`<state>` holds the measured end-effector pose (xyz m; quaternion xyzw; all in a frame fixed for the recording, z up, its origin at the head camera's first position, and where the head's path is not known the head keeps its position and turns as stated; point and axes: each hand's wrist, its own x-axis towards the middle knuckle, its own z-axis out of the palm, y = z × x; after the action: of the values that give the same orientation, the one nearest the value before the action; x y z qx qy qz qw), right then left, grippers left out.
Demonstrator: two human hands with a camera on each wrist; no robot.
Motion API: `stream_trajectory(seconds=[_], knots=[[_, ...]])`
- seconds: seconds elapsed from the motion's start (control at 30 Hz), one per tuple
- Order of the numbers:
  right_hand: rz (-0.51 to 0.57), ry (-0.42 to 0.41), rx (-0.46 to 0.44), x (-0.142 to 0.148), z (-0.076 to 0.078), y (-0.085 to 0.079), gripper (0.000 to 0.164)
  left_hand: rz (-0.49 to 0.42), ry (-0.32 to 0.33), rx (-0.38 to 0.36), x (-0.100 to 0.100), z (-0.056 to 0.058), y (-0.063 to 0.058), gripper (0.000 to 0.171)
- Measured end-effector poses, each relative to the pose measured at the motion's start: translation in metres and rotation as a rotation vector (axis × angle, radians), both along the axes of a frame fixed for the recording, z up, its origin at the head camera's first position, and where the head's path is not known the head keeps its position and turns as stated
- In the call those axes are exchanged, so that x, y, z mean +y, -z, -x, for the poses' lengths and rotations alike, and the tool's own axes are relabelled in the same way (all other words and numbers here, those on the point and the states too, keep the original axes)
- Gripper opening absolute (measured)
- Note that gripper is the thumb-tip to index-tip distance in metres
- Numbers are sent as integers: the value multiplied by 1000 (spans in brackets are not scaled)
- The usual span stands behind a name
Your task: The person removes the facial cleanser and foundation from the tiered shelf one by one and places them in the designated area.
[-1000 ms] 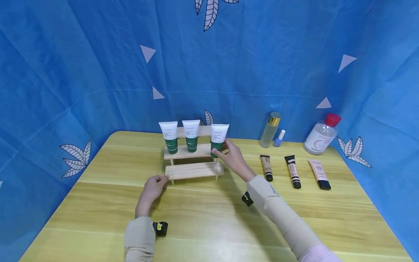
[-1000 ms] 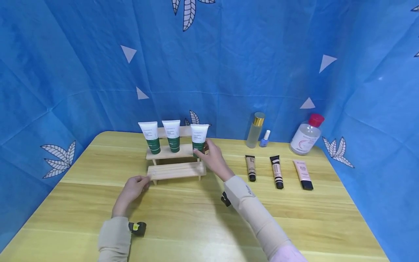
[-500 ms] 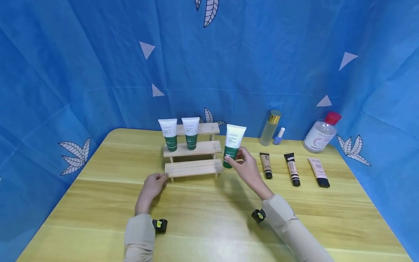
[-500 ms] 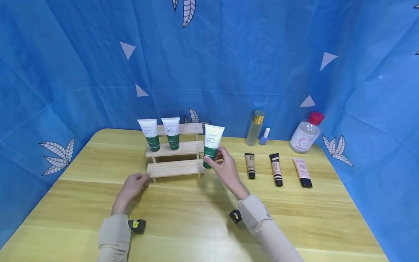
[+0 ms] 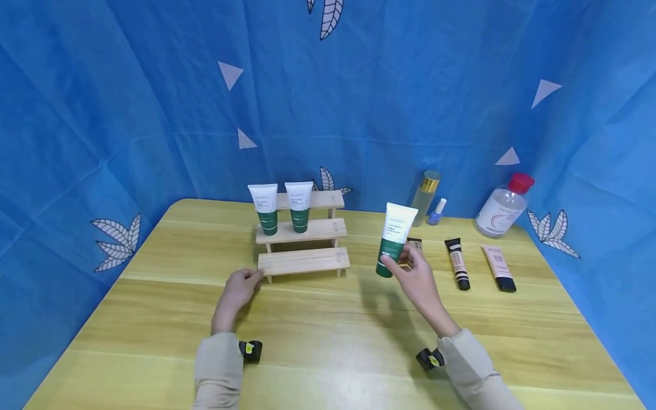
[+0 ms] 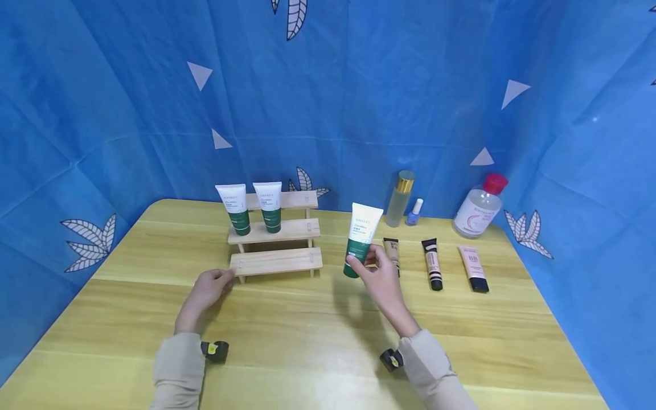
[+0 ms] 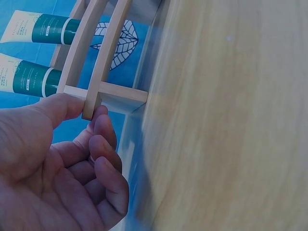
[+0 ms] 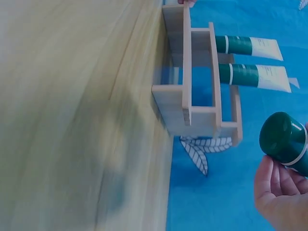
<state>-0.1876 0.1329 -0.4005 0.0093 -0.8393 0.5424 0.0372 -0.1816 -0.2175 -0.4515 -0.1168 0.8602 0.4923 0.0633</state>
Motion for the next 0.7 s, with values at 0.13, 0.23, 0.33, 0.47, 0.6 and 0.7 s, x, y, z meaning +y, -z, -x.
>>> stream_trajectory(seconds=[0.13,0.23,0.33,0.47,0.6,0.7], knots=[[-25,44,-37,17,-9,-2,47,7,-4,-2,1,1,1,37],[-26,66,-67,32,-15,-4,50,10,-6,-1,2,1,0,37],[-22,98,-109,50,-21,-6,51,9,-4,0,3,1,-1,37],[-31,153,-159,80,-32,-5,54,0,-6,-7,4,-1,-2,37],[-54,209,-198,118,-44,11,56,1,-4,-13,3,-1,-1,37],[-76,247,-242,148,-50,28,59,15,-5,-8,2,0,0,37]])
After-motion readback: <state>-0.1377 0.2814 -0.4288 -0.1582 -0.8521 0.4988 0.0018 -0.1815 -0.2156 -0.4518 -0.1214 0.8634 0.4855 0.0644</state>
